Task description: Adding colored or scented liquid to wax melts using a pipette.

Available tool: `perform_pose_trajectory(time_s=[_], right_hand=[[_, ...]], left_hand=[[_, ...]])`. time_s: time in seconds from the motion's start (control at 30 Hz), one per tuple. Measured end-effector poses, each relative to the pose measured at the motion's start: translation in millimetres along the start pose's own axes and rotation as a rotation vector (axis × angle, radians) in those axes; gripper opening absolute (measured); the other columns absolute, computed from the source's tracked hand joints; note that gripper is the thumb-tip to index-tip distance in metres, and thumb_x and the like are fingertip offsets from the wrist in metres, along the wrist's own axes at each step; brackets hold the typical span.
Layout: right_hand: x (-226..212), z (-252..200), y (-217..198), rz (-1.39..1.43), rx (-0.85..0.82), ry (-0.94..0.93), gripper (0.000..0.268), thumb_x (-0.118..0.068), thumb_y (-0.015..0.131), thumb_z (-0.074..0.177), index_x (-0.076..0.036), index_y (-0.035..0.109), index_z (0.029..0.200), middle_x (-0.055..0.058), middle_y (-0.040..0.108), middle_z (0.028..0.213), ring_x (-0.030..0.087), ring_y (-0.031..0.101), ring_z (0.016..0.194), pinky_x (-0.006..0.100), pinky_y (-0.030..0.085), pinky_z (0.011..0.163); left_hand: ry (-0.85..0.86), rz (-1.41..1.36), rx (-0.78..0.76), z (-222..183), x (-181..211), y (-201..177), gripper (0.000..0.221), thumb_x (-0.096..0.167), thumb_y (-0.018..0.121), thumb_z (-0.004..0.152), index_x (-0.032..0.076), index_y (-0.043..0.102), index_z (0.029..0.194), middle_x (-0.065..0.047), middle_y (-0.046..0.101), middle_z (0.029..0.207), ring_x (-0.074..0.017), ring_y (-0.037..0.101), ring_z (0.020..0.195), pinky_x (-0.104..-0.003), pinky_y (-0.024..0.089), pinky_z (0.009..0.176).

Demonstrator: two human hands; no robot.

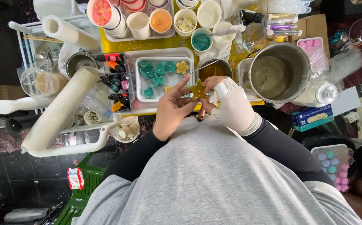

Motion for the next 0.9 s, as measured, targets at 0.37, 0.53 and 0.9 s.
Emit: perform_pose_trajectory(time_s=[0.37, 0.53, 0.9], right_hand=[[5, -5, 3, -0.067, 0.082, 0.025, 0.038, -0.006, 0.083, 0.082, -0.006, 0.055, 0.107, 0.013, 0.067, 0.115, 0.033, 0.066, 0.108, 0.04, 0.054, 0.089], [9, -10, 5, -0.075, 0.118, 0.057, 0.037, -0.008, 0.083, 0.082, -0.006, 0.055, 0.106, 0.013, 0.067, 0.114, 0.033, 0.066, 0.106, 0.04, 0.054, 0.088], [11, -16, 3, -0.108, 0.131, 0.113, 0.039, -0.009, 0.084, 0.082, -0.007, 0.053, 0.107, 0.013, 0.068, 0.115, 0.032, 0.067, 0.101, 0.041, 0.055, 0.082]], left_hand=[[0.347, 1.074, 0.272, 34, -8, -81, 0.048, 0.01, 0.079, 0.087, 0.007, 0.066, 0.134, -0.012, 0.067, 0.118, -0.0266, 0.069, 0.096, -0.035, 0.056, 0.081], [0.364, 1.314, 0.286, 68, -21, -84, 0.051, 0.016, 0.086, 0.077, 0.004, 0.069, 0.124, -0.015, 0.059, 0.115, -0.0353, 0.059, 0.102, -0.047, 0.048, 0.087], [0.302, 1.62, 0.328, 102, -38, -75, 0.039, 0.019, 0.087, 0.072, 0.001, 0.067, 0.1, -0.015, 0.053, 0.113, -0.0393, 0.054, 0.108, -0.05, 0.048, 0.084]])
Point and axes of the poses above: each hand's wrist, its own z-axis towards the middle knuckle, its own y-axis out of the palm, x = y × z, the point moved 4 cm from there along z, towards the middle knuckle
